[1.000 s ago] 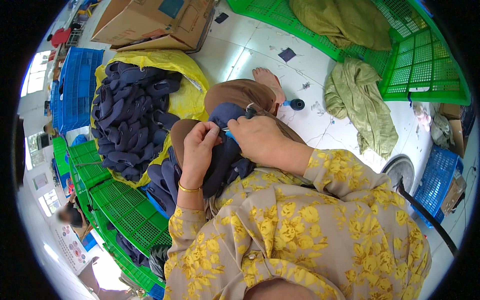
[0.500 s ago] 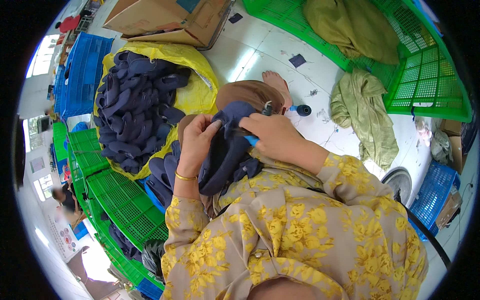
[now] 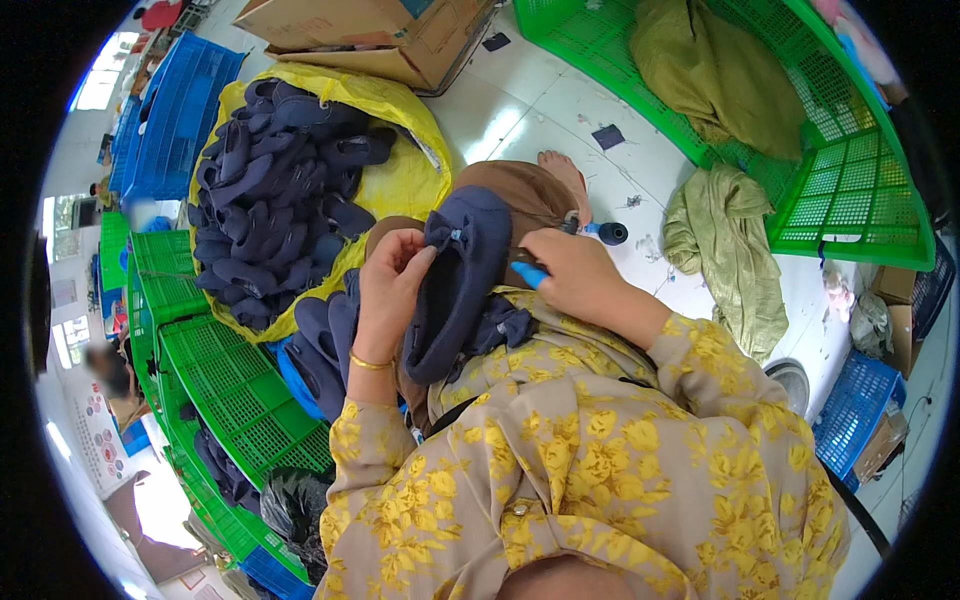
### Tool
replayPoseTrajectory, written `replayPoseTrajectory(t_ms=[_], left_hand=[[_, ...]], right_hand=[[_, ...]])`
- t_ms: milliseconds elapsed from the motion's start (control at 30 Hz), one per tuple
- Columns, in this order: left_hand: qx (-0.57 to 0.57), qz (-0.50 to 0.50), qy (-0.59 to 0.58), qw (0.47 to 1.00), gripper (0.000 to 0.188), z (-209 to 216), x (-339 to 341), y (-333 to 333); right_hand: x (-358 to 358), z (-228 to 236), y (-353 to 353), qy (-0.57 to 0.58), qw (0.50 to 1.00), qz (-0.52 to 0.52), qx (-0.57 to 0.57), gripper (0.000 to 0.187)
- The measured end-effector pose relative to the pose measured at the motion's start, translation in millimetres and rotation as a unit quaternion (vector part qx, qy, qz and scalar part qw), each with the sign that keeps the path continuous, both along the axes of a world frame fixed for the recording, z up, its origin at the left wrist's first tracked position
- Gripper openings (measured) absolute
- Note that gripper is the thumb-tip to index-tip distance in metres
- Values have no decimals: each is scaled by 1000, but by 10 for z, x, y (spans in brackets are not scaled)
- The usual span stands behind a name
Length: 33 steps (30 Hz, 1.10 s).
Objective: The person sits on the floor and uses a blue utility knife to trim excess fabric or threads from the edges of dark blue slip-on shoes. They handle the shoes one at a time, rotating them to access different edges, and place trimmed pieces aside.
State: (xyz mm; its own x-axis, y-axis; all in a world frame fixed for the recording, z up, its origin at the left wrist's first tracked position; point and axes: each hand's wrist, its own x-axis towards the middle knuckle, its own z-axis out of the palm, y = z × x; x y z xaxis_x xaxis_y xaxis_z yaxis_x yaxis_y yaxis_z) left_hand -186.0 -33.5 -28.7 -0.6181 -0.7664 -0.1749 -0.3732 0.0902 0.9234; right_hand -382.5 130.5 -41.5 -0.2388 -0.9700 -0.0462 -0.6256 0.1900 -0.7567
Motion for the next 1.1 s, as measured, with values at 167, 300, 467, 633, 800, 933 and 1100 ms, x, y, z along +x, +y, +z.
replayPoseTrajectory(t_ms=[167, 300, 467, 633, 800, 933, 1100], left_hand=[[-33, -172, -83, 981, 15, 561, 452, 258], [-168, -241, -137, 946, 23, 629, 723, 543], [-71, 84, 11, 994, 20, 469, 1023, 471], [-72, 447, 133, 881, 19, 1206, 2307, -118], [-315, 660, 132, 669, 36, 1684, 3638, -143], [-338, 594, 5, 730, 18, 1172, 3267, -57], [-221, 305, -265, 888, 42, -274, 2336, 187]], right_hand=[[-136, -77, 292, -79, 991, -93, 56, 19], [-157, -159, 355, -128, 980, -128, 76, 17], [-3, -37, 186, -122, 987, -100, 27, 11], [3, -87, 123, -136, 985, -103, 0, 10], [-39, -119, 136, -145, 982, -117, 13, 10], [-101, -175, 175, -152, 980, -129, -5, 10], [-494, -251, 271, -155, 961, -230, -9, 8]])
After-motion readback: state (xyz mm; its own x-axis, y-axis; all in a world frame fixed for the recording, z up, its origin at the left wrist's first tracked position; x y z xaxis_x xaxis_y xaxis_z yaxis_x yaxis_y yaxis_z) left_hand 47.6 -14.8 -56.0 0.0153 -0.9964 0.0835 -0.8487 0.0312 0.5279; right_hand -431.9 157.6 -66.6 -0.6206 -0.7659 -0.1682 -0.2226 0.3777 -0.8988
